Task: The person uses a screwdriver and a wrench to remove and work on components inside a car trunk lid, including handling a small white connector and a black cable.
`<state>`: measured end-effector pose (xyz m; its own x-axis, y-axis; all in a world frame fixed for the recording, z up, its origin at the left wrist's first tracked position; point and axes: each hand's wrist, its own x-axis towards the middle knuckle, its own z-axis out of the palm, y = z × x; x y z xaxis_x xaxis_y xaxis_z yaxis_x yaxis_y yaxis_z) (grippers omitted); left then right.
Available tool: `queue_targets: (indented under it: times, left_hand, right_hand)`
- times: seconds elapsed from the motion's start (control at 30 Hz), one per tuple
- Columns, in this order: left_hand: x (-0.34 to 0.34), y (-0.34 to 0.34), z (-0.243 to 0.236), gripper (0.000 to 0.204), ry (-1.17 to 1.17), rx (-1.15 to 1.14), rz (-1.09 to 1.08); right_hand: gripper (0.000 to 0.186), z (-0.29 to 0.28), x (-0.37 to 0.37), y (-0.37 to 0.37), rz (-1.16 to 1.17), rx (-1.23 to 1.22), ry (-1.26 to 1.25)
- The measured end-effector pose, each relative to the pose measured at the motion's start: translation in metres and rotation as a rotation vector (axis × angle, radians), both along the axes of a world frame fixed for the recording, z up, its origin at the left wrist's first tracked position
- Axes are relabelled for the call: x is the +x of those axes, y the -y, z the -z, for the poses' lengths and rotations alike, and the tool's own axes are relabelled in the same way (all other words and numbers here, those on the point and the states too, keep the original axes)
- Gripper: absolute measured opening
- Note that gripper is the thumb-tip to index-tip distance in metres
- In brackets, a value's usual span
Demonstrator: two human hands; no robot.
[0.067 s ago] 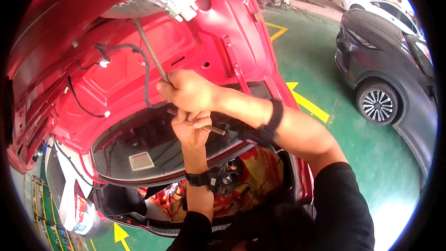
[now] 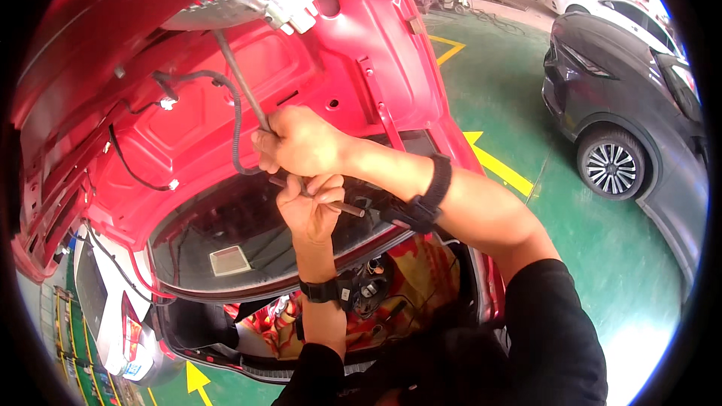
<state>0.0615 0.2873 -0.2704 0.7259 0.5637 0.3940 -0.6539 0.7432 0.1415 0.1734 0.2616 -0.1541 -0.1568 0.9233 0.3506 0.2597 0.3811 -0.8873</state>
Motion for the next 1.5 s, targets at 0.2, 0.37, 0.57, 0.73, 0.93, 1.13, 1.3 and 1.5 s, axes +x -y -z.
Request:
queue_targets:
  times: [0.2,0.37,0.57,0.73,0.93,1.13,1.3,1.5]
  left_hand:
    - [-0.021,0.021,0.069,0.047,-0.947,0.474,-1.753]
    - [-0.001,0.017,0.020,0.059,-1.202,1.369,-2.169]
    - [0.039,0.008,0.014,0.035,-0.733,0.748,-1.958]
    - [0.023,-0.016,0.026,0.027,-0.283,0.476,-1.457]
    - [-0.021,-0.030,0.000,0.034,-0.080,0.329,-0.557]
    - [-0.012,0.005,-0.014,0.046,-0.265,0.106,-0.757]
    - [-0.023,-0.019,0.001,0.030,-0.174,0.175,-0.514]
    - [-0.041,-0.033,0.011,0.034,-0.032,0.250,-0.133]
  right_hand:
    - [0.037,0.012,-0.011,-0.006,0.045,0.055,-0.188]
    - [0.038,0.013,-0.014,-0.012,0.043,0.119,-0.153]
    - [0.038,0.000,-0.007,0.000,-0.019,0.034,-0.122]
    - [0.034,0.001,-0.007,-0.011,-0.050,0.069,-0.036]
    - [0.031,-0.008,-0.012,-0.013,-0.050,0.011,-0.062]
    - [0.031,-0.002,-0.013,-0.012,0.028,0.115,-0.037]
    - [0.029,-0.004,-0.018,-0.006,0.010,0.098,-0.084]
    - [0.029,-0.008,-0.018,-0.005,0.005,0.111,-0.056]
